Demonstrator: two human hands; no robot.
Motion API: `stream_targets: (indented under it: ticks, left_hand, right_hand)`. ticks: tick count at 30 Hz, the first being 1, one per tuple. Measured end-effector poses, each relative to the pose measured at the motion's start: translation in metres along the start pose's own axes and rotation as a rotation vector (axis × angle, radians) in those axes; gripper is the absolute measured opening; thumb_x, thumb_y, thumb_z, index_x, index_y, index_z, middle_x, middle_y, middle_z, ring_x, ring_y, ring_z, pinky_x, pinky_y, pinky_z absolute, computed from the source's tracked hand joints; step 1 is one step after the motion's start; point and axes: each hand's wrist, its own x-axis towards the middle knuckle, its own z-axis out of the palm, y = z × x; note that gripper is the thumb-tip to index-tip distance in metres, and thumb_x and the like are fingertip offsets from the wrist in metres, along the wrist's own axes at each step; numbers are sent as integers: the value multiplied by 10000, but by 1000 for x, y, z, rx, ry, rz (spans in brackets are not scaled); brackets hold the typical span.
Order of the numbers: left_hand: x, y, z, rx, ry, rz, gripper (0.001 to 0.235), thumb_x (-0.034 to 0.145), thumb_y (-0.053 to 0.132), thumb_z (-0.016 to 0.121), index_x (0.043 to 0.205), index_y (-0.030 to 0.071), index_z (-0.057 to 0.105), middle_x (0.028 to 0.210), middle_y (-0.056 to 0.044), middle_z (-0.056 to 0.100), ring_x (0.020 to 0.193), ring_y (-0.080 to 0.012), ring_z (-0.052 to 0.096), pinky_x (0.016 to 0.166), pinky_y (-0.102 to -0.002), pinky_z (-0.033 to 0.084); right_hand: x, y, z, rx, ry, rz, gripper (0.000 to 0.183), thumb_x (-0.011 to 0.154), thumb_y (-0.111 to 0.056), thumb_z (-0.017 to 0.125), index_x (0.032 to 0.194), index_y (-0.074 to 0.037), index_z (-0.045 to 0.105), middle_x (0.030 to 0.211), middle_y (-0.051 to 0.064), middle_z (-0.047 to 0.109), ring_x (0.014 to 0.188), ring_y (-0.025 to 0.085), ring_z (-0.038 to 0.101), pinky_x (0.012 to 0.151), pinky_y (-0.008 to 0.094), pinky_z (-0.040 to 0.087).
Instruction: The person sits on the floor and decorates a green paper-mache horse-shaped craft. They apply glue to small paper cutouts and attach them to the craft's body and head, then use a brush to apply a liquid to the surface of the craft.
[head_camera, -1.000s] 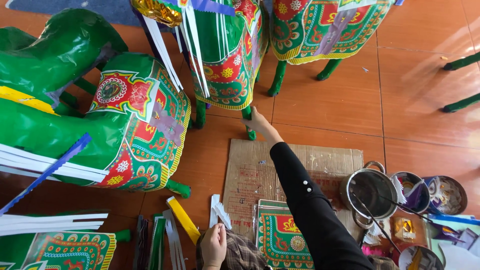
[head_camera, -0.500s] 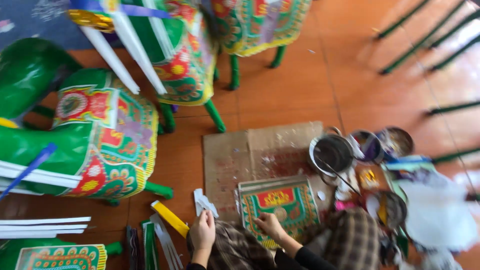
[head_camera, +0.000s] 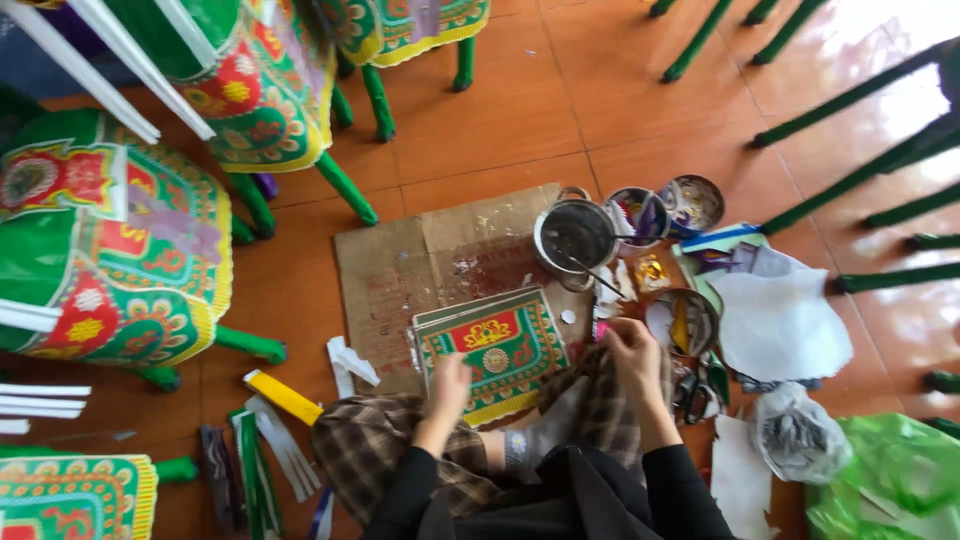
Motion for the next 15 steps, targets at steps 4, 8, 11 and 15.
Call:
stream_targets:
  ticks: [4, 8, 11, 15]
  left_hand:
    - [-31, 41, 59, 162, -245, 250, 409, 834, 119, 680, 1236, 73, 618, 1327, -207, 555, 1148, -441, 599, 934, -529, 544]
    - [-24, 51, 76, 412, -266, 356, 610, 764, 138, 765, 1336, 64, 565, 1437, -271, 435, 1317, -479, 443, 1034, -561, 449]
    - [-6, 27, 89, 534, -248, 384, 650, 724, 96, 706, 1348, 72, 525, 1475, -291, 377, 1374, -490, 352, 1118, -559, 338]
    - [8, 23, 92, 624, -545, 58, 842, 832, 211, 740, 1500, 209, 226, 1648, -156, 22, 1505, -444, 33, 1115, -603, 312]
  right_hand:
    - [3, 13, -59, 193, 112, 81, 98, 879, -106, 743, 940, -44, 699, 636, 91, 658, 520, 145, 584, 453, 263, 489]
    - [9, 50, -102, 267, 280, 166, 161, 949, -175, 669, 855, -45, 680, 544, 80, 595, 398, 114, 513, 345, 231, 412]
    - [16, 76, -126, 280, 357, 261, 115, 958, -169, 617, 946, -82, 690, 597, 63, 611, 459, 102, 520, 384, 240, 414]
    - [36, 71, -154, 325, 357, 377, 246, 888, -88, 632, 1126, -43, 678, 868, 79, 725, 609, 96, 566, 593, 245, 479]
